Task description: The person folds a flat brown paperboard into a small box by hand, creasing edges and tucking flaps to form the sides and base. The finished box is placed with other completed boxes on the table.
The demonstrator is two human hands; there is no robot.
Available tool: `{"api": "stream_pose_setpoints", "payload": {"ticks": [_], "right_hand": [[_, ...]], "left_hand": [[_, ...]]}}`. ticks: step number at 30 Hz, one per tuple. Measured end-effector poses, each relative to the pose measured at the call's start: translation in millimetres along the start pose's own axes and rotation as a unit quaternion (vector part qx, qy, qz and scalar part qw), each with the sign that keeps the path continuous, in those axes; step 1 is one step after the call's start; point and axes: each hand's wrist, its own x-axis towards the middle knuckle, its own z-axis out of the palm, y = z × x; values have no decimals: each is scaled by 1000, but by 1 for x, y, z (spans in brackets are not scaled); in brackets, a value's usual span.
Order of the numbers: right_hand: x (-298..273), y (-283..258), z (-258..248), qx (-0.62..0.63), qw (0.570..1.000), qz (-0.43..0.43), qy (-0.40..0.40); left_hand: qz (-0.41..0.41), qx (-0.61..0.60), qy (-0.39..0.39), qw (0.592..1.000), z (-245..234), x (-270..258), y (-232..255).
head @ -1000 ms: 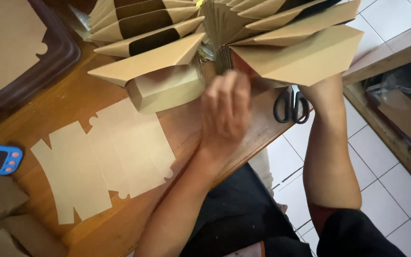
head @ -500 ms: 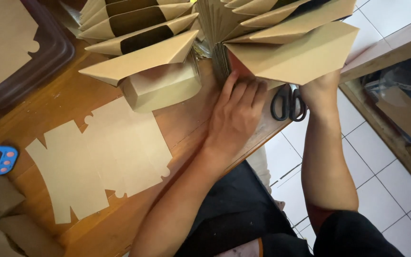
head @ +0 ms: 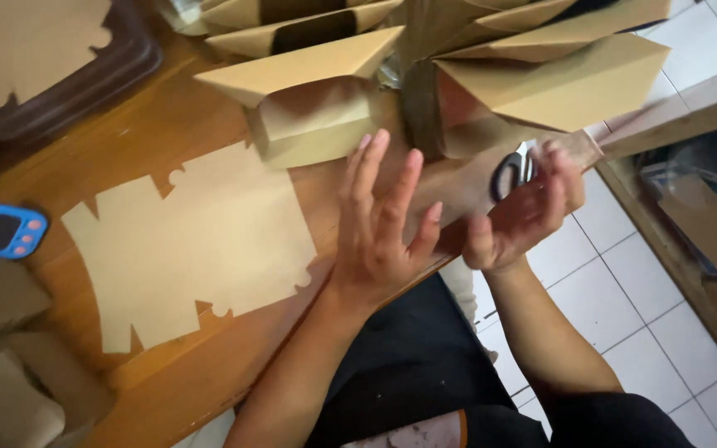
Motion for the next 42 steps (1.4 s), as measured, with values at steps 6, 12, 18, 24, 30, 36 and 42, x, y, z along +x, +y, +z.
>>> {"api": "stream_pose_setpoints", "payload": {"ticks": [6,12,18,24,30,36,42], "right_hand": [[-2,-38,39,104,988,31,-107],[-5,-71,94,246,929,68,-268],[9,-116,158,247,871,51,-422],[4,-148,192,253,851,-13,-461],[-2,-162,213,237,743,-53,-624],[-23,-172,213,197,676,-109,-701],[-28,-163,209,172,698,-131,-683]], "left_hand": [[-73,67,39,994,-43,-24,-14],[-84,128,128,980,-94,-47,-40],[-172,158,102,967,-163,-76,-51],[-233,237,47,942,-212,-114,-66],[-384,319,-70,864,-221,-157,-73],[-425,336,-105,834,-222,-161,-63],[-393,181,-45,901,-247,-160,-51]]}}
